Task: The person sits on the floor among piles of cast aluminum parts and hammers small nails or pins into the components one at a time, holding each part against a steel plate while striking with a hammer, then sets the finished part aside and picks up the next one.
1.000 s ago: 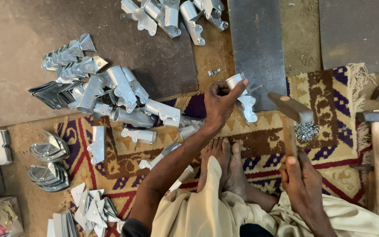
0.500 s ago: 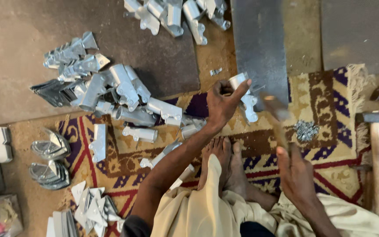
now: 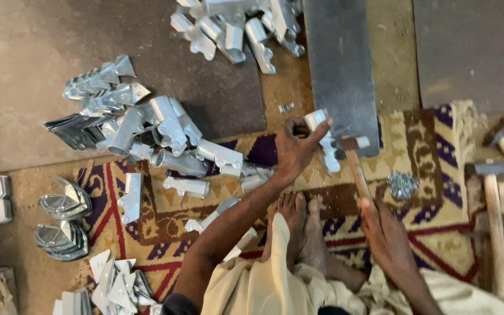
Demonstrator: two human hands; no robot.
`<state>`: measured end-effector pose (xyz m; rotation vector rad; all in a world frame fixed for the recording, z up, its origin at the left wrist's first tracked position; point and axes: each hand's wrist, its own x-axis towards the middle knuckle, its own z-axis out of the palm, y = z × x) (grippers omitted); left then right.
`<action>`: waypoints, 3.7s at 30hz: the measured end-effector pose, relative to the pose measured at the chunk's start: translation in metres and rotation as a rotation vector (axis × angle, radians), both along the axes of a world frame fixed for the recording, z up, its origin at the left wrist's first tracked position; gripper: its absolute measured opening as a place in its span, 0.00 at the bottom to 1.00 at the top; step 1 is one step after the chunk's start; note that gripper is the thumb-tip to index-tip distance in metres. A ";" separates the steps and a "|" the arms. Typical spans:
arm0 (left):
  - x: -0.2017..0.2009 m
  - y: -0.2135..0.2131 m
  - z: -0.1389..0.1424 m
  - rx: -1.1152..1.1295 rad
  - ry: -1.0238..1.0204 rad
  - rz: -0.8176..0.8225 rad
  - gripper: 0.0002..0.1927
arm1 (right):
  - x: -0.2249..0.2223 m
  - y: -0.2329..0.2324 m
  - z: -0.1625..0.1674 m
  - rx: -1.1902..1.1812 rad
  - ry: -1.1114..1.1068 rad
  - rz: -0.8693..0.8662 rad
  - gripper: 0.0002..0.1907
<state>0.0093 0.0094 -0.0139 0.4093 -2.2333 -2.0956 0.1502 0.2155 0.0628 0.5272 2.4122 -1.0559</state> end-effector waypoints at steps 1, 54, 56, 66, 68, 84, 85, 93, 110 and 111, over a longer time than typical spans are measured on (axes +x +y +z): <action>0.000 -0.001 0.000 -0.027 0.023 0.028 0.32 | -0.001 -0.001 -0.001 -0.054 0.052 -0.025 0.23; 0.002 -0.052 -0.004 0.834 -0.301 -0.121 0.39 | -0.075 0.119 -0.148 0.744 0.643 0.347 0.06; 0.001 -0.053 -0.002 0.776 -0.310 -0.123 0.39 | -0.067 0.124 -0.144 0.608 0.627 0.276 0.06; -0.002 -0.050 -0.005 0.714 -0.263 -0.071 0.40 | -0.056 0.066 -0.058 -0.108 0.649 -0.196 0.34; -0.002 -0.048 -0.004 0.745 -0.256 -0.082 0.40 | -0.067 0.035 -0.048 -0.177 0.748 -0.080 0.35; 0.002 -0.041 -0.006 0.562 -0.160 -0.013 0.42 | -0.038 -0.004 -0.031 0.101 0.533 0.006 0.28; 0.002 -0.037 -0.006 0.512 -0.174 -0.015 0.43 | -0.034 -0.001 -0.032 -0.091 0.331 -0.134 0.25; 0.002 -0.012 -0.009 0.507 -0.163 0.008 0.46 | -0.007 0.021 -0.023 -0.164 0.166 -0.119 0.23; -0.001 -0.002 0.000 0.409 -0.031 -0.001 0.37 | -0.010 0.013 -0.016 0.105 -0.074 0.091 0.26; -0.002 -0.002 0.000 0.446 0.020 -0.013 0.36 | -0.011 0.012 -0.013 0.093 0.017 0.060 0.25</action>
